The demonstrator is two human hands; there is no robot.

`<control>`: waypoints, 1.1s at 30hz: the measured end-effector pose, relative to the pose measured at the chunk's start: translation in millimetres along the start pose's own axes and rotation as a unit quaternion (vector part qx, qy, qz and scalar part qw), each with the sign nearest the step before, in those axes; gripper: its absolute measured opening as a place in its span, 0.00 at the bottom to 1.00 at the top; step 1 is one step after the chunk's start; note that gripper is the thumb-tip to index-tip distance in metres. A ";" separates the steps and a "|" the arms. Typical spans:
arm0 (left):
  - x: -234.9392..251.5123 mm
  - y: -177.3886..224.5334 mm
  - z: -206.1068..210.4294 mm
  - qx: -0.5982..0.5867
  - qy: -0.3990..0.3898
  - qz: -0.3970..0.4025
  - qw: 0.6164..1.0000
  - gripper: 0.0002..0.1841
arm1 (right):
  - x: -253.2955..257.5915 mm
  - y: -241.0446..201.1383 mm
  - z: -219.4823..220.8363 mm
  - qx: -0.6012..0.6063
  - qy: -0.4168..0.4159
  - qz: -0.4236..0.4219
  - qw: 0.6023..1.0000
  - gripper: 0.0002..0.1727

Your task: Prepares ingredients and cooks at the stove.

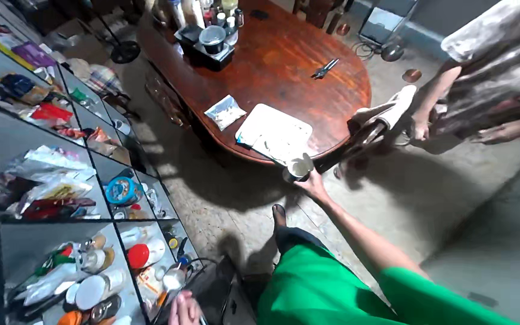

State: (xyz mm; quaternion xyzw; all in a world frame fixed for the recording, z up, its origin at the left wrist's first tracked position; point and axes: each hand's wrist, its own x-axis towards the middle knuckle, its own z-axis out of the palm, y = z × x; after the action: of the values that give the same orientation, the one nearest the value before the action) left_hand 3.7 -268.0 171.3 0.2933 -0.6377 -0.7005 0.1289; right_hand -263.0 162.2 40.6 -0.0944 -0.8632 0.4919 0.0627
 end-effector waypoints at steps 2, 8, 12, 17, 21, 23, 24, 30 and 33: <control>43.3 -17.9 60.0 0.023 -0.040 -0.024 0.999 0.16 | 45.7 26.0 -19.8 0.012 0.047 0.021 0.999 0.53; 175.5 -65.5 225.9 0.078 -0.119 -0.093 0.985 0.18 | 154.3 90.5 -58.4 0.033 0.153 0.146 0.977 0.58; 253.3 -82.3 309.1 0.104 -0.177 -0.101 0.974 0.17 | 201.5 111.1 -69.3 0.013 0.187 0.171 0.967 0.60; 321.5 -98.4 384.5 0.131 -0.238 -0.115 0.955 0.16 | 232.8 139.2 -62.0 0.020 0.218 0.212 0.952 0.60; 354.5 -111.0 430.0 0.152 -0.276 -0.126 0.941 0.16 | 246.9 144.3 -52.7 -0.005 0.225 0.250 0.942 0.63; 365.7 -117.8 444.8 0.164 -0.303 -0.131 0.930 0.16 | 250.7 145.4 -46.8 -0.009 0.231 0.269 0.935 0.64; 370.2 -121.0 451.3 0.165 -0.317 -0.135 0.924 0.15 | 252.6 146.5 -44.3 -0.007 0.236 0.273 0.933 0.64; 392.9 -137.7 474.0 0.184 -0.383 -0.146 0.894 0.15 | 257.6 158.1 -30.2 0.022 0.258 0.284 0.923 0.65; 402.9 -144.2 481.9 0.190 -0.397 -0.152 0.885 0.15 | 257.2 158.9 -27.3 0.024 0.255 0.299 0.919 0.66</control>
State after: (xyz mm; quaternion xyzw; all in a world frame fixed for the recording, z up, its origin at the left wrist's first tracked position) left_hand -565.8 -75.3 -60.6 0.1029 -0.7043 -0.6347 -0.3008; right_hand -492.0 322.1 -78.4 -0.4687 -0.7378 0.4673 0.1326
